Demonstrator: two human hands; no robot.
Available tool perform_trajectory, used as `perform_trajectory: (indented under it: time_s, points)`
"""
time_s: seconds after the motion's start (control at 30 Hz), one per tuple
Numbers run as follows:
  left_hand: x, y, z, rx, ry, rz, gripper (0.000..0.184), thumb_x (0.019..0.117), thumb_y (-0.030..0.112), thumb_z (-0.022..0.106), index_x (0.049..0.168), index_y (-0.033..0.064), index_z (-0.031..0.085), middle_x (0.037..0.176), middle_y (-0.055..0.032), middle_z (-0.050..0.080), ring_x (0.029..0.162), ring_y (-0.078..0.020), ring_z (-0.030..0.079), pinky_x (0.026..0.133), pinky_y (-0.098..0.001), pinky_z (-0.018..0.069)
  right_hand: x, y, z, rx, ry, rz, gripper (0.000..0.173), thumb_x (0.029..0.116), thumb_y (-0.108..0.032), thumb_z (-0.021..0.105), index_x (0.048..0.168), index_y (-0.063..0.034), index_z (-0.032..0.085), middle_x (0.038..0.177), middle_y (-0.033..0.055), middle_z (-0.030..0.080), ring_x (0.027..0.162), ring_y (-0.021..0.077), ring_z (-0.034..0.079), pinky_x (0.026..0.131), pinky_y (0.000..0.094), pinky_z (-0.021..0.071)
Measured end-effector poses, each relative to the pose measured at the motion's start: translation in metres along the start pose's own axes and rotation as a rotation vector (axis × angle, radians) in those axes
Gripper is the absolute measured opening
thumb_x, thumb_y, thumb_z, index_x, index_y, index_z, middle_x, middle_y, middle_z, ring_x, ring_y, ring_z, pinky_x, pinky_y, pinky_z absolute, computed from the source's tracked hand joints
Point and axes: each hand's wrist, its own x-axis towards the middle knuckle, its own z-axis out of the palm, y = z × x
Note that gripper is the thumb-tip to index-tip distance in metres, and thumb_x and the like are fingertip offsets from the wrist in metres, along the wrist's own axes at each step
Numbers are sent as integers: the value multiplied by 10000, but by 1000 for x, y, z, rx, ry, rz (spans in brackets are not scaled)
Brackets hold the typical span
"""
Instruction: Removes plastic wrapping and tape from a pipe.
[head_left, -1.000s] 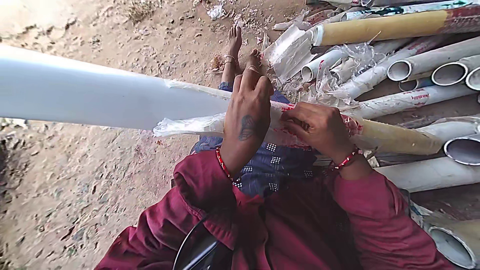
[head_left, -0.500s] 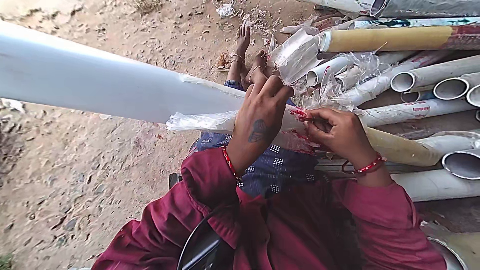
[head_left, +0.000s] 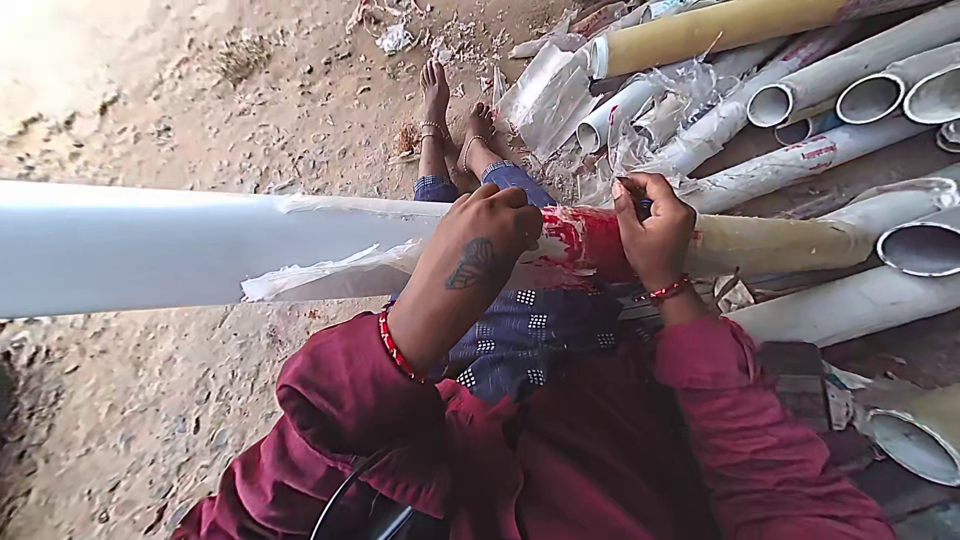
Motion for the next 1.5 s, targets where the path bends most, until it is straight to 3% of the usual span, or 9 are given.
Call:
perform_trajectory:
  time_s: [0.4,0.57,0.77,0.93,1.0,1.13,1.3,1.4,1.5]
  points:
    - [38,16,15,2,-215,150,65,957,20,643,974,33,705,943,-134,656,848,-309,694,652,-466,556,-4,2,4,-12,112,-7,235,1019,-175,587,1071,19,710,808,131,706,637,182,629,594,343,500]
    - [41,21,13,-471,-21,288,58,963,-17,605,967,-4,662,854,-63,636,717,-75,615,673,-203,540,-6,1,3,-10,175,19,230,1018,-159,598,1084,36,702,788,118,695,628,132,614,602,277,496]
    - [23,20,9,-311,178,76,204,957,-7,617,1159,-30,618,967,-120,701,863,-135,720,835,-264,596,-7,1,4,-21,184,27,234,1018,-157,590,1093,37,698,792,130,694,616,167,612,580,315,493]
    - [17,26,10,-144,313,-7,514,879,72,730,1365,6,578,1348,-201,556,1205,-304,567,1003,-397,483,-7,-1,5,-40,201,32,239,1014,-156,587,1095,38,700,761,121,678,606,168,600,577,313,488]
    - [15,26,16,-86,240,-69,531,849,146,796,1338,28,625,1360,-207,564,1214,-392,532,990,-503,446,-7,0,5,-47,202,32,242,1016,-158,584,1095,39,699,758,123,675,603,165,594,575,310,481]
    - [14,23,30,-78,5,29,232,875,169,782,1095,96,781,1260,-125,647,1083,-294,621,888,-416,533,-7,0,5,-51,211,35,243,1014,-161,584,1089,39,700,768,124,681,606,157,597,573,304,478]
    - [4,24,34,-81,-47,103,73,910,100,722,925,74,788,1193,-98,709,1066,-263,683,886,-394,576,-9,0,5,-55,224,24,237,1009,-155,589,1085,38,703,776,124,689,609,156,602,578,298,482]
    - [-15,28,39,-11,19,165,167,981,112,614,968,73,777,1016,-53,739,1001,-218,702,819,-339,584,-12,-2,2,-67,199,35,221,1015,-148,589,1091,32,693,749,114,663,593,170,591,562,314,486]
    - [-42,33,55,112,87,228,256,1044,128,517,1136,82,751,1200,-72,741,1149,-235,693,964,-346,556,-14,-1,1,-57,205,30,213,1014,-140,587,1084,31,692,738,113,654,593,171,583,566,309,483]
